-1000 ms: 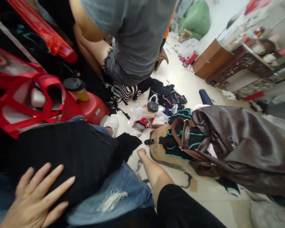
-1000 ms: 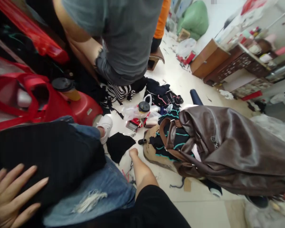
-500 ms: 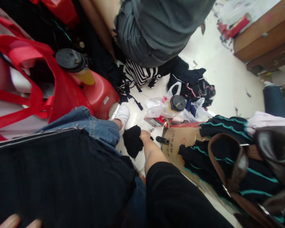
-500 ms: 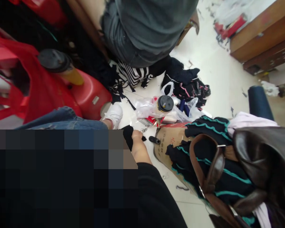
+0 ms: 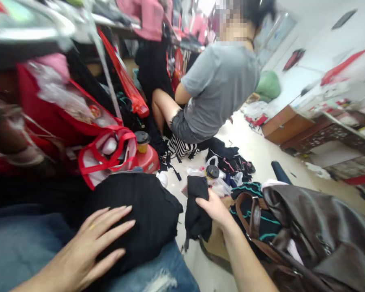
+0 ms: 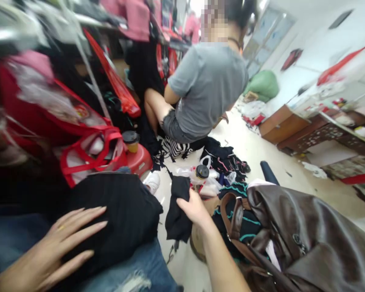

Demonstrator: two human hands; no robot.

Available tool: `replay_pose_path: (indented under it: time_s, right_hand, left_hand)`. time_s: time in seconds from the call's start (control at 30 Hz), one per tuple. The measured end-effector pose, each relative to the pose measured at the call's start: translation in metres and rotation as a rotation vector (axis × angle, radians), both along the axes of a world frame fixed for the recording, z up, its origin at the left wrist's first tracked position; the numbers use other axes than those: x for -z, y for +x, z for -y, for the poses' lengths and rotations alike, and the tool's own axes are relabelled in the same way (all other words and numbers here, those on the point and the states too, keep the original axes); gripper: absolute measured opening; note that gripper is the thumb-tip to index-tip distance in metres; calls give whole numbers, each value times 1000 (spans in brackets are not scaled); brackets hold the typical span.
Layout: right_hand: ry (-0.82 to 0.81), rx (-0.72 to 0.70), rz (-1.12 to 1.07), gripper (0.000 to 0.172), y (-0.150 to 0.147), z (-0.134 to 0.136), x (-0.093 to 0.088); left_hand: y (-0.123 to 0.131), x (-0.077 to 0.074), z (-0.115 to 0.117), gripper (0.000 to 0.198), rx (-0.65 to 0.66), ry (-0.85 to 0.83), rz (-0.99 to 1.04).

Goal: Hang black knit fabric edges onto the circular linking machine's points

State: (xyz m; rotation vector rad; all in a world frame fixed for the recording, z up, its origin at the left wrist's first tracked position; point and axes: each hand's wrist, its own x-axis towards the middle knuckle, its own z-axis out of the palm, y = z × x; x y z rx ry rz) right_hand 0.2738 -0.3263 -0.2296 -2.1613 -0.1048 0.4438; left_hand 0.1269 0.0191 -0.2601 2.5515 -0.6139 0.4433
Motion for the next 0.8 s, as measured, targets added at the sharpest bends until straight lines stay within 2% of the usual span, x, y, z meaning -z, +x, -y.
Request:
replay_pose_path:
  time_s: [0.1,0.2,0.27,0.3,0.37,0.4,0.47,0.53,0.6,0.63,0.7,0.73,0.8]
  right_hand:
    - [452,-50,-47,42,-9,-15,-103]
    - [671,-103,-37,41,-20,-39,-185]
    - [749,-108,-18,38,-25,-56,-223]
    - [779,-102,-12,36,-26,-63,-236]
    - [815,-85,-18,34,-24,-77,-245]
    - [820,-76,-36,33,-22,-83,-242]
    - [800,-63,-90,34,-18,-90,-218]
    - [705,-48,-110,39,-15,-91,-174]
    - [477,-35,-28,46,-15,-83,-120]
    - [306,-34,61,51,-16,-76,-94]
    - [152,20,110,65,-19,-62,-51]
    - [62,35,164,68,-21,-56,-36]
    - [-70,31,329,66,-20,-52,-21]
  left_hand:
    - [7,-33,1,43,-85,-120,-14]
    - [4,-55,-10,33,-158,-302,-149]
    - [-4,-65,-24,36,-214,-407,-265]
    - [-9,-68,-32,38,-252,-456,-314]
    - [-21,-70,-49,44,-307,-539,-412]
    - [-26,-68,-58,47,-321,-583,-462]
    - [-34,-60,-74,53,-336,-682,-553]
    - [-37,-48,-86,59,-353,-773,-627]
    - [-34,-34,-94,64,-378,-825,-670]
    - [-31,-27,-95,66,-385,-819,-679]
    - [-23,-18,-90,63,-384,-729,-658]
    - [-17,-16,-84,58,-374,-650,-609]
    - [-5,-17,-63,44,-308,-455,-420]
